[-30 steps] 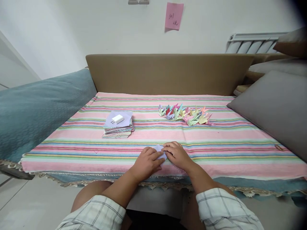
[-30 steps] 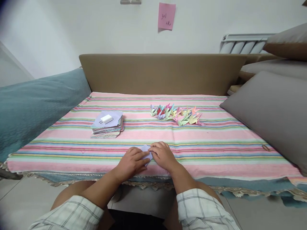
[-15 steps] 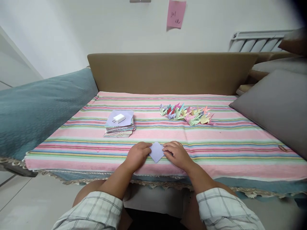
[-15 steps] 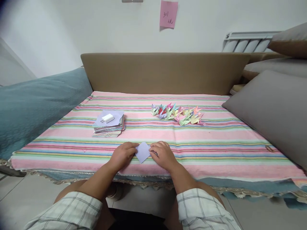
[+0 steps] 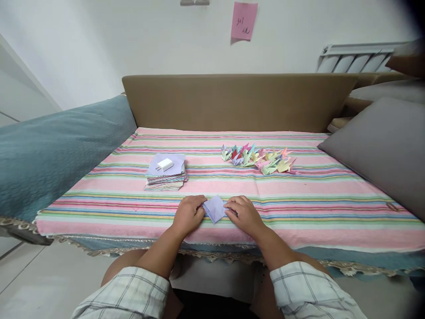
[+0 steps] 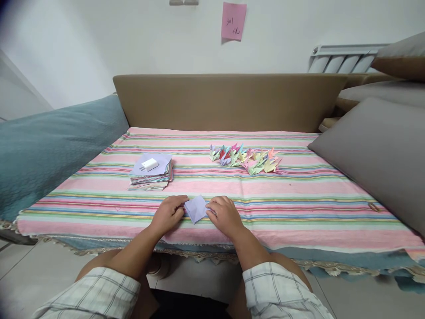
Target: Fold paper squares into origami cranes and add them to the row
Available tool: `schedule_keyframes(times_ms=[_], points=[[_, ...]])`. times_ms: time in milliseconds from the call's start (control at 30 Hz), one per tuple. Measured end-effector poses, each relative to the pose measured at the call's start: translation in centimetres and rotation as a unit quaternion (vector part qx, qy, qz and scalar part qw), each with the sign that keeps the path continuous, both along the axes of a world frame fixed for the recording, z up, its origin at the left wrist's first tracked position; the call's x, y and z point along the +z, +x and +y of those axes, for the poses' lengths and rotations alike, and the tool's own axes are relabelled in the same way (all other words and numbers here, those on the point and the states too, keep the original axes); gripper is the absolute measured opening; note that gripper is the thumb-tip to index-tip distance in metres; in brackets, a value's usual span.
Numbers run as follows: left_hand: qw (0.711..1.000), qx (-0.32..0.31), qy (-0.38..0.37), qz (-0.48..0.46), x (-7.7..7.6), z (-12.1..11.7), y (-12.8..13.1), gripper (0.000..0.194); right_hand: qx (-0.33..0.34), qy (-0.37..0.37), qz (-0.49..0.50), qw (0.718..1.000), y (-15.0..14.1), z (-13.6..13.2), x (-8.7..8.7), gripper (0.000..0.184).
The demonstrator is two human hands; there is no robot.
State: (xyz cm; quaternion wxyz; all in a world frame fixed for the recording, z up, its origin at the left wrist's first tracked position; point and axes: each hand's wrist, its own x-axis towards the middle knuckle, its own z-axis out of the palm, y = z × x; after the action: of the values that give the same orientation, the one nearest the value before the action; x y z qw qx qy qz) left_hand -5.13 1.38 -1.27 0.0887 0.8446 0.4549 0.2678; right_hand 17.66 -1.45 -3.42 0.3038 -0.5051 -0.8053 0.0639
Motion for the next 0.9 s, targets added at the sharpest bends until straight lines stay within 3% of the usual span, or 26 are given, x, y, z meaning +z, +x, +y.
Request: schedule_keyframes(times_ms=[333,900], points=[[0.999,0.038,-0.022,-0.011,0.2,-0.3,0.9,0.013,-0.004,-0.004,-0.006,1.000,-0.1,0.0,0.0,0.019],[0.999,0.002,0.003,0.045,-0.1,-0.6,2.3,0.017,-0.029,-0.009,-0.046,0.998,-0.6,0.0,0.1,0.021]])
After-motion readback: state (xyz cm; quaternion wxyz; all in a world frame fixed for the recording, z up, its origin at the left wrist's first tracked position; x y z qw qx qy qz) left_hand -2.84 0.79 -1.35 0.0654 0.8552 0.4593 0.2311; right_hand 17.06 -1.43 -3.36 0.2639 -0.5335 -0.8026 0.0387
